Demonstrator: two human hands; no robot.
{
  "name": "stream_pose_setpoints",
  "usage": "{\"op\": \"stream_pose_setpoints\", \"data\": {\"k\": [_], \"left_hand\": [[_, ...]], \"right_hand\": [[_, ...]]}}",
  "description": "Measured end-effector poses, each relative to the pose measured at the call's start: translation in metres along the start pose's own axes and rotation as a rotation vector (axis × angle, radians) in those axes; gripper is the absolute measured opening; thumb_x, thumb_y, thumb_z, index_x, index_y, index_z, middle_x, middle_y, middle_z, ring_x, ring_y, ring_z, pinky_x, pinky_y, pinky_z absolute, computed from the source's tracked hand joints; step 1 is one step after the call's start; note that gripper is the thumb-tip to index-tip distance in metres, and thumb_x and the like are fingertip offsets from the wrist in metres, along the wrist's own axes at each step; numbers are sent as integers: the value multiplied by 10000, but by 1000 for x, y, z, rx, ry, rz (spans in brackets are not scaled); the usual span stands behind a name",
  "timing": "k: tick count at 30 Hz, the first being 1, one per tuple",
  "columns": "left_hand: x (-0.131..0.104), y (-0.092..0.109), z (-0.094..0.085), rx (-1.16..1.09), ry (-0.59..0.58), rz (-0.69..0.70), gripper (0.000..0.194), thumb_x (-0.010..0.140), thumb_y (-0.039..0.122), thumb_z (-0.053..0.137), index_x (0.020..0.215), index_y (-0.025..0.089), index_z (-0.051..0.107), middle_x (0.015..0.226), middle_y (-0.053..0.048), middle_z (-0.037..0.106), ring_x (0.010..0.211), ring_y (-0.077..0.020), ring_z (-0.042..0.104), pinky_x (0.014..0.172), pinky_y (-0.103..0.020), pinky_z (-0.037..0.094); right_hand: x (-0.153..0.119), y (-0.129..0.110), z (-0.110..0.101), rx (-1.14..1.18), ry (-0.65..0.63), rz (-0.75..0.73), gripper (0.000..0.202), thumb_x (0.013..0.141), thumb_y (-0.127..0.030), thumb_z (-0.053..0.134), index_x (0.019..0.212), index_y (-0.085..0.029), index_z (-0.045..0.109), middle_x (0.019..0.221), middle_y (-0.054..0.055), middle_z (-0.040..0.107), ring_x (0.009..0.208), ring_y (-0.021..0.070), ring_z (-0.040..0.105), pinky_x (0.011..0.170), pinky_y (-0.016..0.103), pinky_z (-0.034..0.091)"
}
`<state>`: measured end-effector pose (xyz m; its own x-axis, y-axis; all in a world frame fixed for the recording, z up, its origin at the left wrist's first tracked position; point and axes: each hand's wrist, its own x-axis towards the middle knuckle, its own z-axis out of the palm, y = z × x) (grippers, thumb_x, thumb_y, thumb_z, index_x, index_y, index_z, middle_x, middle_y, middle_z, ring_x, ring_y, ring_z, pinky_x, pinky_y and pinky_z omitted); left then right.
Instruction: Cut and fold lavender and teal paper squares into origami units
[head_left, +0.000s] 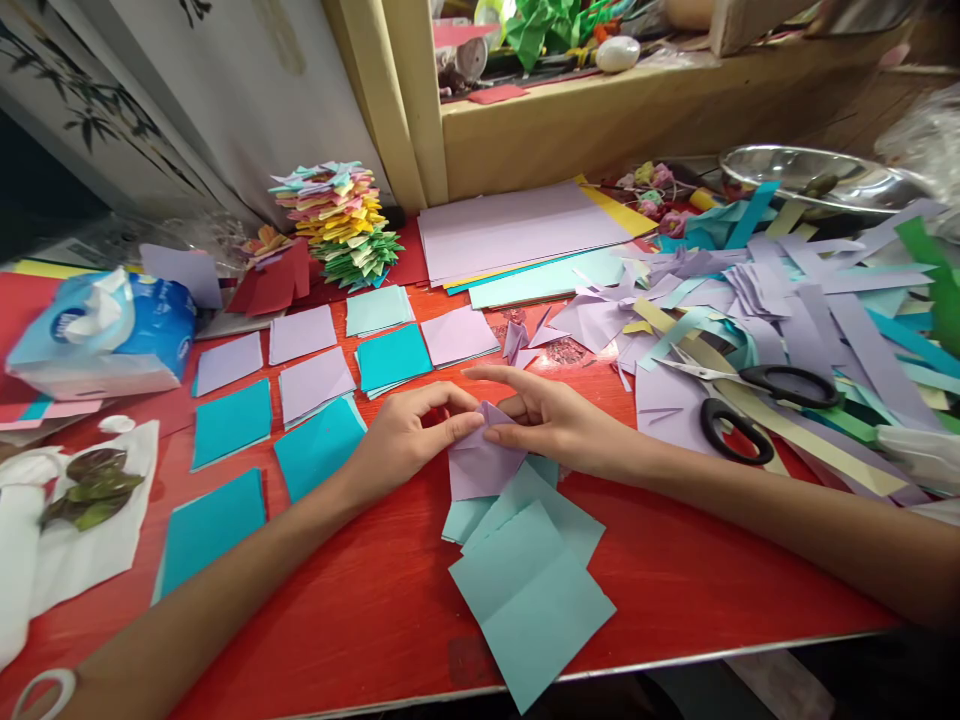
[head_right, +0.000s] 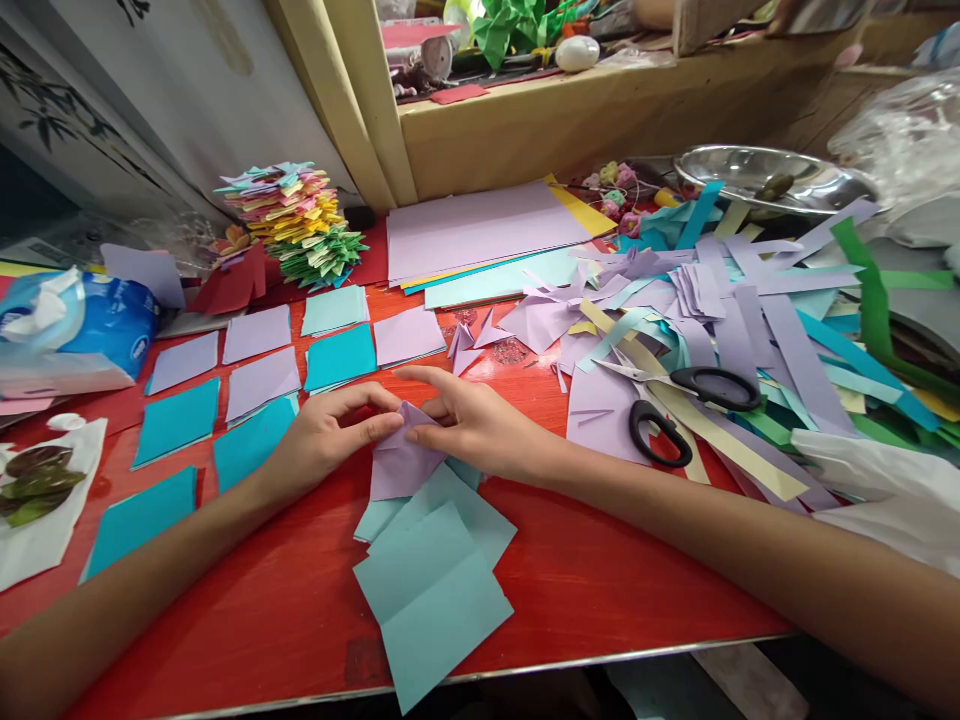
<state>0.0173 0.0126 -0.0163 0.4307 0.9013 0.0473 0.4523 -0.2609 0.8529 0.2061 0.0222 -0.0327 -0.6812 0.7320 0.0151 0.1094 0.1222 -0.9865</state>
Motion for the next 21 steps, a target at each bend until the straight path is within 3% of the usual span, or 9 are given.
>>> {"op": "stream_pose_setpoints", "data": {"k": [6, 12, 18, 21], "left_hand": [[0, 1, 1, -21, 11, 2, 187, 807, 322, 549, 696, 186, 611, 723, 16, 598, 692, -115, 516, 653, -237, 396], [1, 2, 2, -7, 2, -22, 201, 830, 317, 518, 709, 175, 592, 738, 19, 578, 711, -107, 506, 670, -224, 388], [0, -3, 3, 13, 52, -19, 235, 839, 366, 497, 713, 174, 549, 701, 29, 548, 664, -101, 480, 623, -212, 374], [-1, -4, 4, 84, 119, -14, 248, 850, 374, 477, 727, 176, 561, 714, 26, 565, 676, -103, 494, 632, -213, 372]], "right_hand": [[-2, -1, 1, -116, -43, -14, 546, 838, -236, 499, 1333, -149, 286, 626, -53, 442, 541, 76, 356, 475, 208, 273], [0, -4, 0, -107, -48, -9, 553, 824, -206, 516, 1334, -148, 309, 569, -71, 376, 504, 71, 310, 443, 203, 241], [3, -4, -2, 120, 143, 61, 503, 815, -180, 525, 1295, -164, 376, 524, -86, 315, 455, 65, 289, 415, 210, 213], [5, -3, -2, 205, 168, 44, 455, 804, -153, 529, 1247, -149, 424, 520, -85, 319, 483, 68, 335, 447, 208, 263]]}}
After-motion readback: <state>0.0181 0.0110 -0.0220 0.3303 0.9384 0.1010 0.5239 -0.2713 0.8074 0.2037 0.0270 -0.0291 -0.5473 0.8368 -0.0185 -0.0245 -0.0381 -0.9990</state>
